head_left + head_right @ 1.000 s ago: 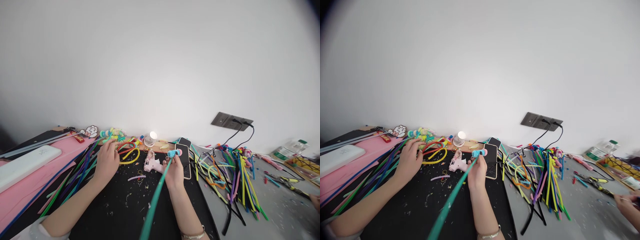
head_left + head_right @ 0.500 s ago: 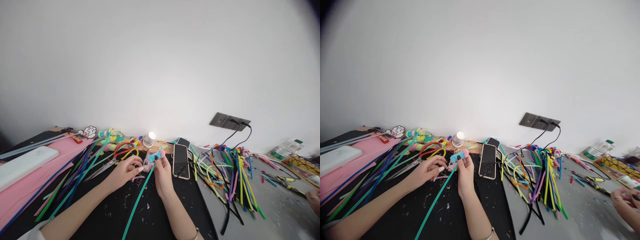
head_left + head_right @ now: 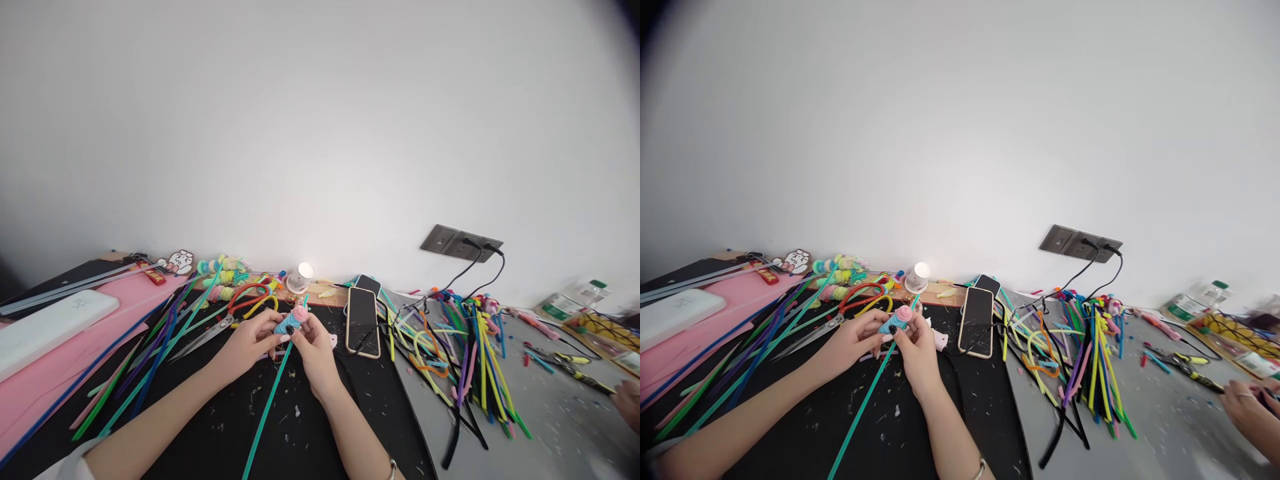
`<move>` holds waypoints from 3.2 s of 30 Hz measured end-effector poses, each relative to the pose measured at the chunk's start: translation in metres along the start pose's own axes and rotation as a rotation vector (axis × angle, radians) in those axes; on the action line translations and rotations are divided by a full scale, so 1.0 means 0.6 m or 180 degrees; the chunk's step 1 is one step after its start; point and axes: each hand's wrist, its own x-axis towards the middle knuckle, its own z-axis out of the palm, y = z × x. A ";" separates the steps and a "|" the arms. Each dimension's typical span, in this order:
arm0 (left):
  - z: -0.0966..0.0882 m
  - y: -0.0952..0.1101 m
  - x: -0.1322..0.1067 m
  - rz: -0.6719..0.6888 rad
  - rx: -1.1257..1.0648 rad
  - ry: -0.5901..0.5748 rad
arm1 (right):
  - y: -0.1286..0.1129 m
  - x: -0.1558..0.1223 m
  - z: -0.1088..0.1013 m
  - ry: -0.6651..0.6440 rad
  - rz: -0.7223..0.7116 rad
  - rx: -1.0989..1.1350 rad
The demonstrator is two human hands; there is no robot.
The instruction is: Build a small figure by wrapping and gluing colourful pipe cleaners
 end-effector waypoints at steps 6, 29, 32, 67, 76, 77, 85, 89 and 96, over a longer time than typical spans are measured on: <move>0.000 0.000 0.002 -0.0126 -0.0113 -0.0031 | 0.001 -0.002 -0.003 0.0058 0.0133 -0.0054; -0.031 -0.004 0.008 0.0123 -0.0233 0.0929 | -0.004 0.004 -0.040 0.1177 -0.0453 -0.1436; -0.038 -0.012 0.008 0.0025 0.0627 0.1070 | -0.004 0.006 -0.047 0.1218 -0.0509 -0.2771; -0.022 -0.013 0.007 -0.0563 -0.0741 0.1421 | -0.005 0.003 -0.043 0.0838 -0.0665 -0.2595; -0.018 -0.005 0.006 -0.0717 -0.1108 0.1209 | -0.004 0.003 -0.039 0.0801 -0.0625 -0.2295; -0.018 -0.005 0.006 -0.0732 -0.1136 0.1156 | -0.004 0.003 -0.039 0.0818 -0.0631 -0.2288; -0.012 0.015 0.000 -0.0587 -0.0735 0.1030 | -0.007 0.003 -0.038 0.0671 -0.0568 -0.2023; -0.011 0.017 0.000 -0.0504 -0.0889 0.0927 | -0.016 0.005 -0.034 0.0402 -0.0375 -0.1641; -0.010 0.001 -0.004 -0.0543 -0.1090 0.0476 | -0.017 0.004 -0.033 -0.0068 -0.0121 -0.1388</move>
